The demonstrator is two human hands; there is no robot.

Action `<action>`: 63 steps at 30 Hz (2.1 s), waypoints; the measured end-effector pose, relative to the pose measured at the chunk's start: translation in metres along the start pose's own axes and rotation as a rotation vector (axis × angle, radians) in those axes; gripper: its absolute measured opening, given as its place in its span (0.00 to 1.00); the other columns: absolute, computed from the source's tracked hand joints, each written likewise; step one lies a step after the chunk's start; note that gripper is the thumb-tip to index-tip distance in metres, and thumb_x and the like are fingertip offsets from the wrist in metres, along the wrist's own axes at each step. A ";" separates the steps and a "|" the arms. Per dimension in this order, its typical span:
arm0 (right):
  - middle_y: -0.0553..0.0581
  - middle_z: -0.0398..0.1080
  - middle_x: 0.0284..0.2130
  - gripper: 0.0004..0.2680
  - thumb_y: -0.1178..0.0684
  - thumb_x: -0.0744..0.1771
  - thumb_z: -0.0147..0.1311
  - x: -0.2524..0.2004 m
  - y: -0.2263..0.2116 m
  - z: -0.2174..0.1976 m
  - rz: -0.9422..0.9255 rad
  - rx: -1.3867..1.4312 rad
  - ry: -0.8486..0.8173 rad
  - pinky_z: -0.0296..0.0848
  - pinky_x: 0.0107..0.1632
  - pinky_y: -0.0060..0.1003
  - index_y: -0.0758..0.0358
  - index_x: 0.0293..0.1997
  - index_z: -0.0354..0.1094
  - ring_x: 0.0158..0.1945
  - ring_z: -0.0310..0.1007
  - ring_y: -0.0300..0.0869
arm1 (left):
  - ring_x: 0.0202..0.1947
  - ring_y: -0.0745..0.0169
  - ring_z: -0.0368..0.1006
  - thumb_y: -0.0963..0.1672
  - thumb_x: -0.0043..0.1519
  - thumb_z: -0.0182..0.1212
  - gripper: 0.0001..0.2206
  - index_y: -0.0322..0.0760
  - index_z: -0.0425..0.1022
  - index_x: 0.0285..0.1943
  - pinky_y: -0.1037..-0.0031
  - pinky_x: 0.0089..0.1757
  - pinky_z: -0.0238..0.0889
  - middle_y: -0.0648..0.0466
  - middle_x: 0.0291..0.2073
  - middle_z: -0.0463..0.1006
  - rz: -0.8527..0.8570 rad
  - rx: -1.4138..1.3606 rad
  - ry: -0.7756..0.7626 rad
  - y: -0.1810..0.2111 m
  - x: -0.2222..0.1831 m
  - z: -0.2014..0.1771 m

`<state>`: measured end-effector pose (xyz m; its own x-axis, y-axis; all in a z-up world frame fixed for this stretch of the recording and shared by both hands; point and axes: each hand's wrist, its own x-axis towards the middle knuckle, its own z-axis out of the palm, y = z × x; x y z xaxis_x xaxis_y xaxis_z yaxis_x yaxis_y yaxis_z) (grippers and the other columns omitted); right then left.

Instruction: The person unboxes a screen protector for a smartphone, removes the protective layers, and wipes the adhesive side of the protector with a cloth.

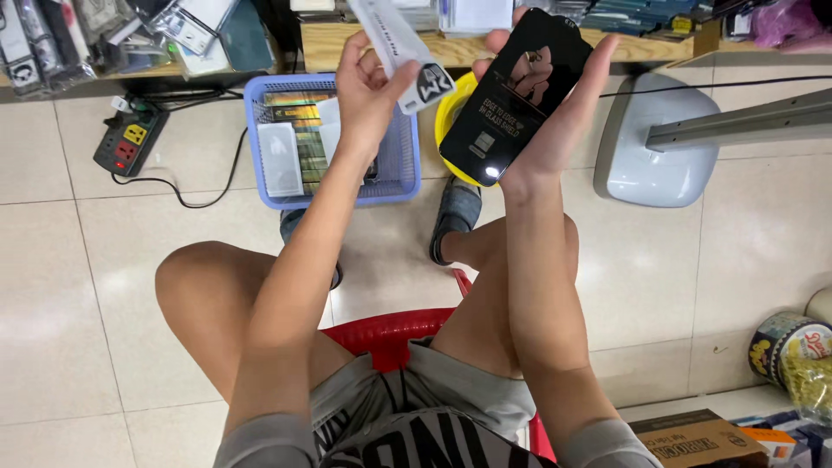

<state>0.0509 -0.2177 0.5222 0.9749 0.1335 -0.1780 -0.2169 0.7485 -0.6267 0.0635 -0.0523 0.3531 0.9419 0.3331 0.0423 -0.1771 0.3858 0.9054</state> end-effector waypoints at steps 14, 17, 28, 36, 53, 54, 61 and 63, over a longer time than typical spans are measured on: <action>0.62 0.77 0.37 0.28 0.26 0.63 0.47 -0.010 0.028 0.005 0.242 -0.002 -0.153 0.75 0.47 0.41 0.65 0.55 0.66 0.43 0.78 0.48 | 0.42 0.62 0.82 0.38 0.57 0.73 0.22 0.37 0.67 0.57 0.76 0.41 0.77 0.47 0.52 0.81 -0.133 0.254 -0.248 0.097 -0.082 -0.014; 0.65 0.77 0.37 0.30 0.26 0.63 0.44 -0.008 0.034 0.009 0.205 -0.123 -0.124 0.75 0.48 0.39 0.68 0.55 0.68 0.42 0.79 0.49 | 0.36 0.72 0.77 0.39 0.59 0.70 0.20 0.39 0.67 0.58 0.82 0.36 0.66 0.52 0.49 0.82 -0.139 0.182 -0.301 0.086 -0.077 -0.010; 0.63 0.78 0.35 0.32 0.26 0.63 0.41 -0.002 0.028 0.009 0.152 -0.237 -0.110 0.72 0.46 0.37 0.71 0.56 0.65 0.41 0.76 0.47 | 0.45 0.65 0.79 0.39 0.60 0.71 0.20 0.37 0.68 0.59 0.76 0.48 0.75 0.50 0.50 0.80 -0.083 0.198 -0.361 0.109 -0.067 -0.008; 0.64 0.77 0.34 0.30 0.27 0.63 0.44 0.002 0.030 0.017 0.186 -0.154 -0.163 0.74 0.47 0.44 0.69 0.54 0.66 0.41 0.77 0.49 | 0.51 0.60 0.80 0.40 0.62 0.69 0.22 0.37 0.64 0.63 0.73 0.48 0.76 0.50 0.59 0.74 -0.123 0.120 -0.412 0.110 -0.064 -0.017; 0.64 0.77 0.36 0.31 0.26 0.64 0.42 0.000 0.042 0.011 0.161 -0.345 -0.195 0.72 0.42 0.35 0.71 0.53 0.69 0.39 0.76 0.44 | 0.54 0.66 0.76 0.49 0.68 0.60 0.17 0.33 0.75 0.59 0.76 0.55 0.70 0.51 0.53 0.81 -0.082 0.000 -0.117 0.100 -0.056 -0.014; 0.65 0.77 0.36 0.31 0.26 0.63 0.41 -0.001 0.043 0.011 0.170 -0.364 -0.202 0.72 0.44 0.35 0.71 0.54 0.69 0.39 0.77 0.44 | 0.50 0.70 0.75 0.48 0.67 0.61 0.15 0.33 0.77 0.55 0.78 0.51 0.69 0.53 0.50 0.82 -0.088 0.031 -0.080 0.101 -0.056 -0.016; 0.66 0.76 0.41 0.33 0.25 0.65 0.42 -0.004 0.040 0.006 0.213 -0.429 -0.364 0.77 0.54 0.40 0.75 0.56 0.67 0.46 0.78 0.48 | 0.33 0.80 0.64 0.47 0.66 0.64 0.09 0.38 0.80 0.39 0.83 0.35 0.57 0.66 0.30 0.75 -0.112 0.151 -0.056 0.105 -0.056 -0.022; 0.64 0.76 0.42 0.33 0.24 0.64 0.42 -0.001 0.039 0.001 0.234 -0.419 -0.367 0.75 0.54 0.38 0.72 0.57 0.67 0.45 0.77 0.47 | 0.35 0.80 0.67 0.47 0.66 0.64 0.09 0.37 0.80 0.42 0.83 0.36 0.60 0.64 0.33 0.78 -0.093 0.129 -0.072 0.104 -0.056 -0.023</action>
<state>0.0411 -0.1878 0.4989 0.8364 0.5347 -0.1204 -0.3557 0.3624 -0.8615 -0.0142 -0.0110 0.4356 0.9714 0.2369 -0.0182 -0.0546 0.2969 0.9533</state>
